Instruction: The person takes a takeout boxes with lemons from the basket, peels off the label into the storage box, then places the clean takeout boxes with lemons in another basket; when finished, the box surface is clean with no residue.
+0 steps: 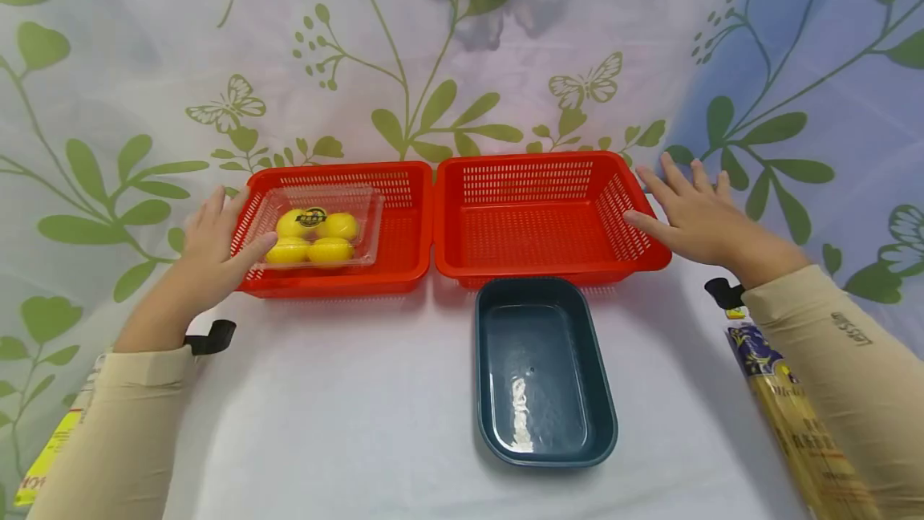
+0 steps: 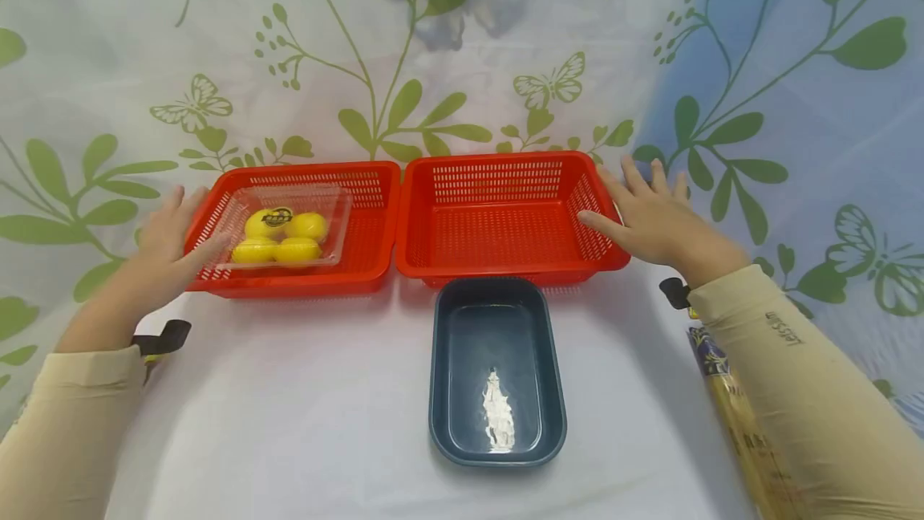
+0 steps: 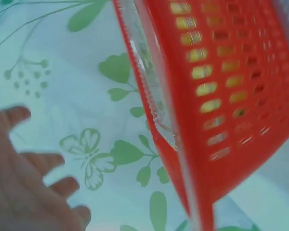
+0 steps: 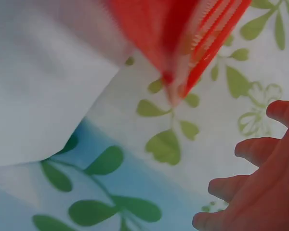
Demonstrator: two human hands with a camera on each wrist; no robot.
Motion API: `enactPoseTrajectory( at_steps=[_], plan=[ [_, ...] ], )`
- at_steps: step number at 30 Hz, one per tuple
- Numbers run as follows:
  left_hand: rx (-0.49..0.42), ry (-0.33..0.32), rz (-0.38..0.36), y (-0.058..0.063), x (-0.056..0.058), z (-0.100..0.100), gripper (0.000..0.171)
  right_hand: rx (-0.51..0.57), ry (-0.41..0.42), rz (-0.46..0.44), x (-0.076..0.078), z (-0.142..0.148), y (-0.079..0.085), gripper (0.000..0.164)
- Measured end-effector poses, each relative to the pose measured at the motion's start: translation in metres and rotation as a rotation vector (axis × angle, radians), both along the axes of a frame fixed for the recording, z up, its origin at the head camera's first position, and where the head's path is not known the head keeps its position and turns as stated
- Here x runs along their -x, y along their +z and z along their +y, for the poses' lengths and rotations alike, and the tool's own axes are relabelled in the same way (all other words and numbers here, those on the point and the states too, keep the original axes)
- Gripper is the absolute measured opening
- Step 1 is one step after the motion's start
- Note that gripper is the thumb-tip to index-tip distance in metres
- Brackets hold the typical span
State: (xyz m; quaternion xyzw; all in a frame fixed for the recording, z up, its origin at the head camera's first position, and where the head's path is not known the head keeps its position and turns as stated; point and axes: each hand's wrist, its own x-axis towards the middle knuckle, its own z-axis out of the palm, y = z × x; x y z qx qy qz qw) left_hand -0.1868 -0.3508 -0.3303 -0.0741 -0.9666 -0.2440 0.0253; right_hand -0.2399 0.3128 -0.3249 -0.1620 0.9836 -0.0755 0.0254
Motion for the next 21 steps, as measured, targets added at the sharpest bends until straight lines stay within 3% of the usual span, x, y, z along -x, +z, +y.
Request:
enactPoseTrajectory(
  at_steps=[5,8,13,16,18,21],
  plan=[
    [-0.202,0.202,0.085,-0.012,-0.032,0.008,0.092,0.022,0.059,-0.011,0.000,-0.028,0.012,0.091],
    [-0.324,0.340,0.109,-0.028,-0.041,0.017,0.092,0.046,0.112,-0.015,0.001,-0.050,0.019,0.091],
    [-0.539,0.601,0.068,-0.058,-0.041,0.035,0.092,0.087,0.215,0.005,0.003,-0.090,0.022,0.090],
    [-0.714,0.741,0.098,-0.068,-0.038,0.041,0.093,0.105,0.258,0.010,0.004,-0.115,0.024,0.090],
    [-0.842,0.780,0.154,-0.073,-0.035,0.043,0.096,0.113,0.282,0.008,0.005,-0.131,0.025,0.091],
    [-0.998,0.775,0.206,-0.078,-0.032,0.043,0.100,0.119,0.314,0.007,0.005,-0.153,0.027,0.091]
  ],
)
